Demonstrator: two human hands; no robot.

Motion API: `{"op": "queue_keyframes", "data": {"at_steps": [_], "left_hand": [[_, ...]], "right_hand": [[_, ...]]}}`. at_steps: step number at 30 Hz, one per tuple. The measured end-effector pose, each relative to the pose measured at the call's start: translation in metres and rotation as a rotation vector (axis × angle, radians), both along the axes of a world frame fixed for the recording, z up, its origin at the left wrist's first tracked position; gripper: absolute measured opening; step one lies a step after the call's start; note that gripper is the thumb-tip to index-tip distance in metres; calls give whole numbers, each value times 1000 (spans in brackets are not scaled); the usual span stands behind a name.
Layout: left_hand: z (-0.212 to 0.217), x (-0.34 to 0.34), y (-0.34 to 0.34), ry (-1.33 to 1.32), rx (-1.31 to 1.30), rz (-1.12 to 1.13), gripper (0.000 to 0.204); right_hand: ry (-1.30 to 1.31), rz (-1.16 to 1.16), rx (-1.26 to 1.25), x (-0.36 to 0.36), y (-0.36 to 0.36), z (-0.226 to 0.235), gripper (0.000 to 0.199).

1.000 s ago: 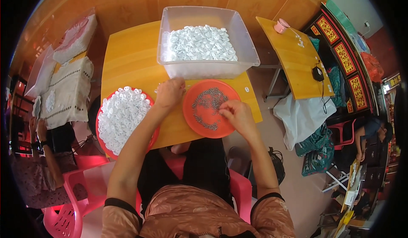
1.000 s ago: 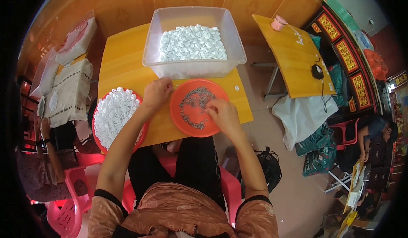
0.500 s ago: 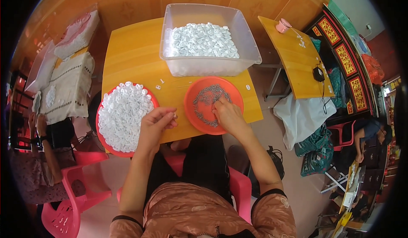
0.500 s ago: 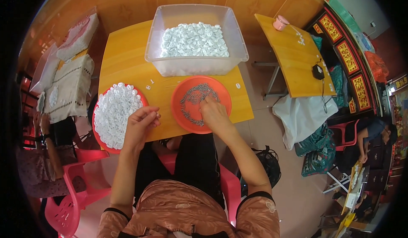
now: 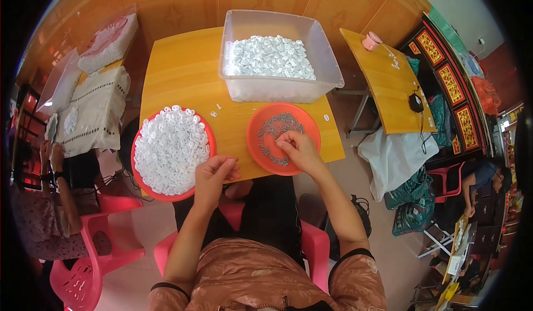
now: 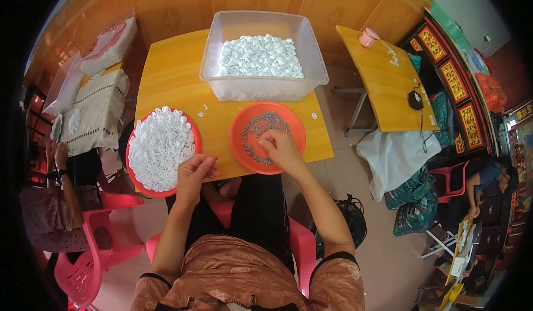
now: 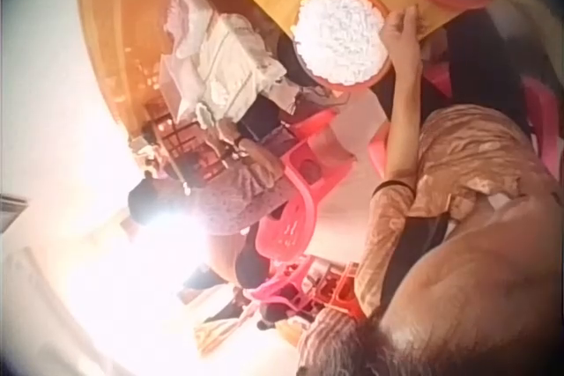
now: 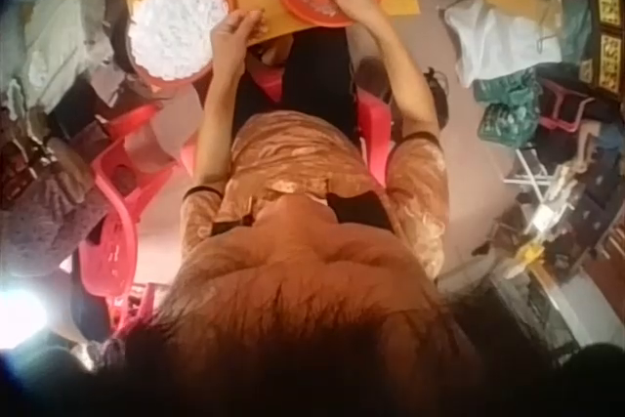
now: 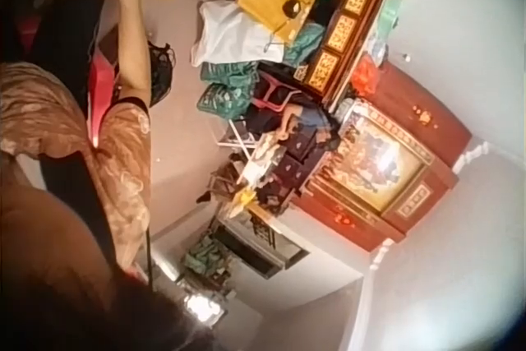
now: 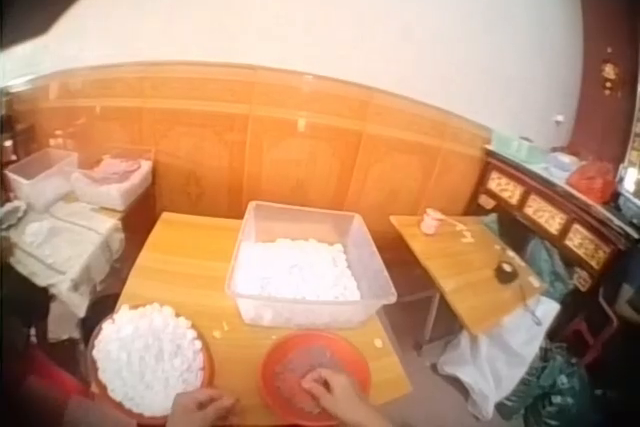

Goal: Manually assembling small white plastic components by inserting tiny grey pins into them.

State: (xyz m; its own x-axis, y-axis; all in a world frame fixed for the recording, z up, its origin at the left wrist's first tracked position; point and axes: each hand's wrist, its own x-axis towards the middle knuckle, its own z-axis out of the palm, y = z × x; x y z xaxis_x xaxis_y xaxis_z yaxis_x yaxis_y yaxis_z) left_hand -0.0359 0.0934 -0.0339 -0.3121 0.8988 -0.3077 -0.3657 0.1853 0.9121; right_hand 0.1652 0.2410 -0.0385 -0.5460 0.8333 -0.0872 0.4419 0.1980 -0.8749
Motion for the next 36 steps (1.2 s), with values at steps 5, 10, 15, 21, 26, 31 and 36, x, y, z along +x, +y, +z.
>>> {"op": "queue_keyframes", "data": {"at_steps": [5,10,15,21,26,31,36], "left_hand": [[-1,21,30,140,93,-97,17],[9,41,51,266,191,-171,14],[11,49,54,429,247,-138,9],[5,50,59,91,102,-169,11],[7,43,57,-34,15,-139,11],[4,35,46,-314,-26,-62,12],[12,29,33,-440,-7,-7,14]], "right_hand": [[195,6,-305,-2,-8,14,15],[219,93,-427,-2,-12,22,12],[251,119,-439,1,-15,31,10],[200,-2,292,-8,-33,21,11],[88,-55,552,-1,-21,4,9],[159,-29,449,-15,-40,34,11],[299,59,615,-33,-49,45,18]]}}
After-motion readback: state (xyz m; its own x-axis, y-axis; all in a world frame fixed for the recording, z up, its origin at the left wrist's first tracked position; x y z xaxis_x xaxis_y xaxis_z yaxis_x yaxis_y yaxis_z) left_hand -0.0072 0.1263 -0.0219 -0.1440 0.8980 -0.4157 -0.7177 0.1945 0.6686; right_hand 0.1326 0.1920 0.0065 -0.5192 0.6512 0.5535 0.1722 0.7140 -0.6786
